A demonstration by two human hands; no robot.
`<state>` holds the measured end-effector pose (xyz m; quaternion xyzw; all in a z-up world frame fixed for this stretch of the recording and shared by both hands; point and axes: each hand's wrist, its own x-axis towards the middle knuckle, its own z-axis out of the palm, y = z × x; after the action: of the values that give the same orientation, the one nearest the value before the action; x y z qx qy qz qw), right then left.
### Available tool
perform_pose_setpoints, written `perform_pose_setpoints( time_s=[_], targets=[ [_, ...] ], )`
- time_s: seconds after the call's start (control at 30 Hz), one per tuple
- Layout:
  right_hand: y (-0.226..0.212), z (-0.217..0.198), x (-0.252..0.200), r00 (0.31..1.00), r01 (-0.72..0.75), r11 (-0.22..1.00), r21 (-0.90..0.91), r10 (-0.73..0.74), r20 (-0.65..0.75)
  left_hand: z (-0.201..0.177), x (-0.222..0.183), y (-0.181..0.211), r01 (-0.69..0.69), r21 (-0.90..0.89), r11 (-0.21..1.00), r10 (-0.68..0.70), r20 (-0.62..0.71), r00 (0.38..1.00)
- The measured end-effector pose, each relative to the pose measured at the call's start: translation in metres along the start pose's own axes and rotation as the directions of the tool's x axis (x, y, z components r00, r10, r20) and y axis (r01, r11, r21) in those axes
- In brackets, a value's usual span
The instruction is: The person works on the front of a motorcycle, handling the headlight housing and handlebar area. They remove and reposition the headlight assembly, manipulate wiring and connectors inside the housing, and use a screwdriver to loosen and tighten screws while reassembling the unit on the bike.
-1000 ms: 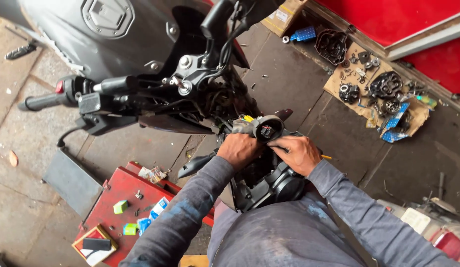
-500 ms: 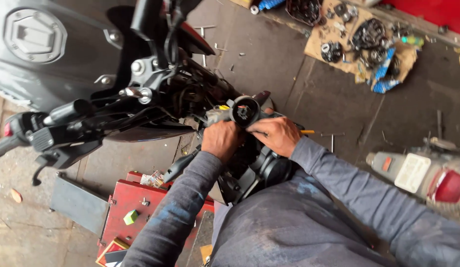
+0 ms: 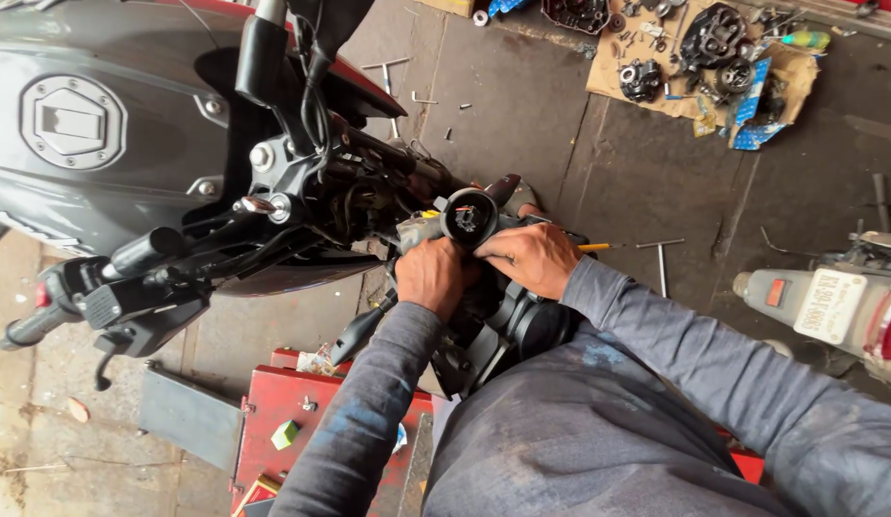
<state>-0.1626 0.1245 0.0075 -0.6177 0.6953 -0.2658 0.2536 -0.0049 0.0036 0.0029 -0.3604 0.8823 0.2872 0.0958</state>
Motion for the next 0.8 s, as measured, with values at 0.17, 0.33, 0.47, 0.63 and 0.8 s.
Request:
perform_pose_setpoints(
  time_s=[0.17,0.33,0.47,0.63,0.8],
  targets=[
    [0.007,0.004,-0.009,0.999,0.041,0.999,0.002,-0.041,0.001,0.005,0.001,0.005,0.028,0.002,1.000,-0.028,-0.036,0.999],
    [0.017,0.022,-0.007,0.996,0.048,0.999,-0.019,-0.049,-0.072,0.009,0.001,-0.006,0.023,0.098,0.995,-0.034,0.107,0.994],
    [0.012,0.015,-0.006,0.999,0.048,0.999,-0.012,-0.048,0.007,0.023,0.000,-0.010,0.046,0.046,0.998,-0.044,-0.033,0.998],
    [0.017,0.011,-0.007,0.987,-0.133,0.977,-0.168,0.146,0.068,0.042,0.010,-0.011,-0.057,-0.060,0.997,0.053,-0.072,0.996],
    [0.025,0.010,-0.005,0.996,-0.025,0.983,-0.180,0.039,0.076,0.066,0.017,-0.020,-0.098,-0.049,0.994,0.089,-0.168,0.982]
  ],
)
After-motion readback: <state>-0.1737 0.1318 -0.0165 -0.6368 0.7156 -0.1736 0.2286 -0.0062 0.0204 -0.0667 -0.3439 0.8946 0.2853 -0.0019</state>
